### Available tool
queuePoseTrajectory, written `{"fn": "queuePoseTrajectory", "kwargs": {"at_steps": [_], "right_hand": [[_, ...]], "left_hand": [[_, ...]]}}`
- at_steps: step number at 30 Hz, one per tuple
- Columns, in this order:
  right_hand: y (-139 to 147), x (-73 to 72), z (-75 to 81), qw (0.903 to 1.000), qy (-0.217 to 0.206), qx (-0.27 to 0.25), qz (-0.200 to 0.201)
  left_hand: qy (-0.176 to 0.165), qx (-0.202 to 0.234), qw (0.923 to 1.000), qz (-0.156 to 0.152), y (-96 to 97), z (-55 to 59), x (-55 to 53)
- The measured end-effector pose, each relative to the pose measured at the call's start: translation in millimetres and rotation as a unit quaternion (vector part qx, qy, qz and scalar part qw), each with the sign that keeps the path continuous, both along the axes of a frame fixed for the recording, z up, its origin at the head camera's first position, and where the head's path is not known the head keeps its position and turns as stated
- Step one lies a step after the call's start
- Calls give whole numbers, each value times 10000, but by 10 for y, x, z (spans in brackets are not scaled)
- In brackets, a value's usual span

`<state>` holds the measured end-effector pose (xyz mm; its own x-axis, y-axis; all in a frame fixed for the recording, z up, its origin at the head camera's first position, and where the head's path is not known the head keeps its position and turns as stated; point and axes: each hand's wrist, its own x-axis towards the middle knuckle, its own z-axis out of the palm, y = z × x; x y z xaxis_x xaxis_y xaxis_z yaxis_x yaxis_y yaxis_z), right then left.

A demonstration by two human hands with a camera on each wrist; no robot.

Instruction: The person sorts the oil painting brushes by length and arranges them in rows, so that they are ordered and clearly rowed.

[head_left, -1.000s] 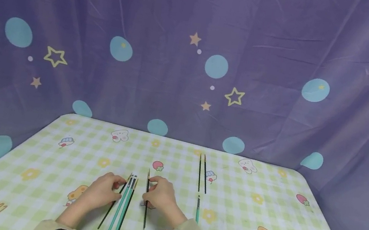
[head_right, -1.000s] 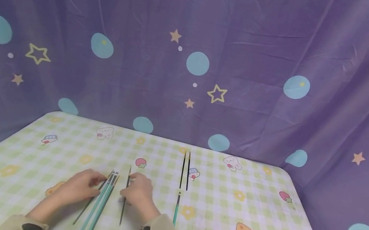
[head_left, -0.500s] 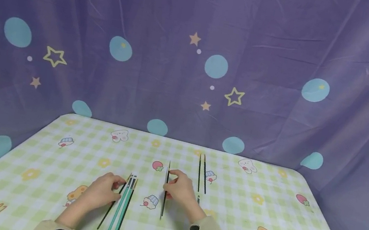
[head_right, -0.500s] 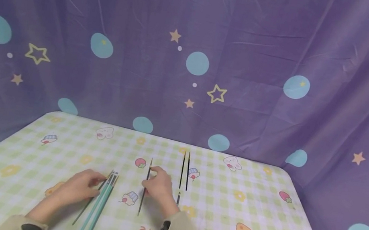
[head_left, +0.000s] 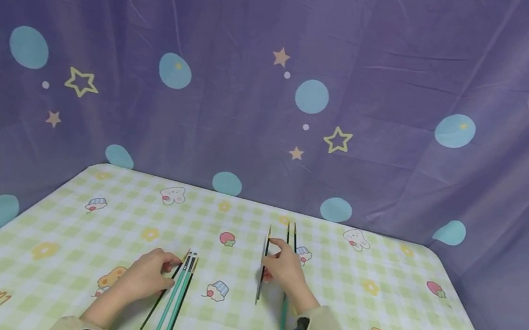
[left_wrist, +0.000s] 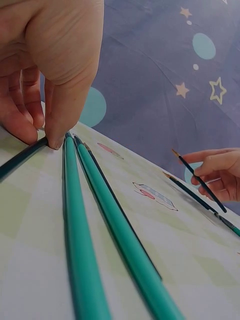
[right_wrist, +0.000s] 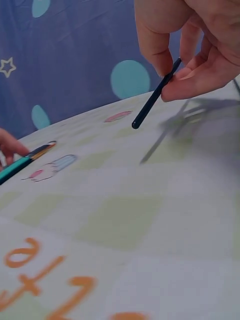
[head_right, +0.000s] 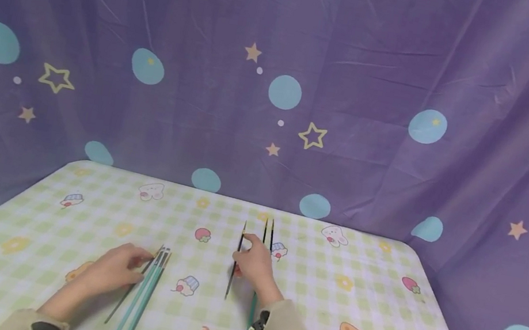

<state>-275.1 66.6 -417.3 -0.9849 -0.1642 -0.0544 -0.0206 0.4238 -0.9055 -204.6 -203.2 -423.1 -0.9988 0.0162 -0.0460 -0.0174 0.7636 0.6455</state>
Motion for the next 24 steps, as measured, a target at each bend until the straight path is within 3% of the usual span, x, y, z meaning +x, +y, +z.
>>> {"fn": "queuePoseTrajectory", "kwargs": {"at_steps": [24], "right_hand": [[520, -312, -13, 9957, 90, 488, -786]], "left_hand": [[37, 66, 10000, 7, 13, 19, 17]]}}
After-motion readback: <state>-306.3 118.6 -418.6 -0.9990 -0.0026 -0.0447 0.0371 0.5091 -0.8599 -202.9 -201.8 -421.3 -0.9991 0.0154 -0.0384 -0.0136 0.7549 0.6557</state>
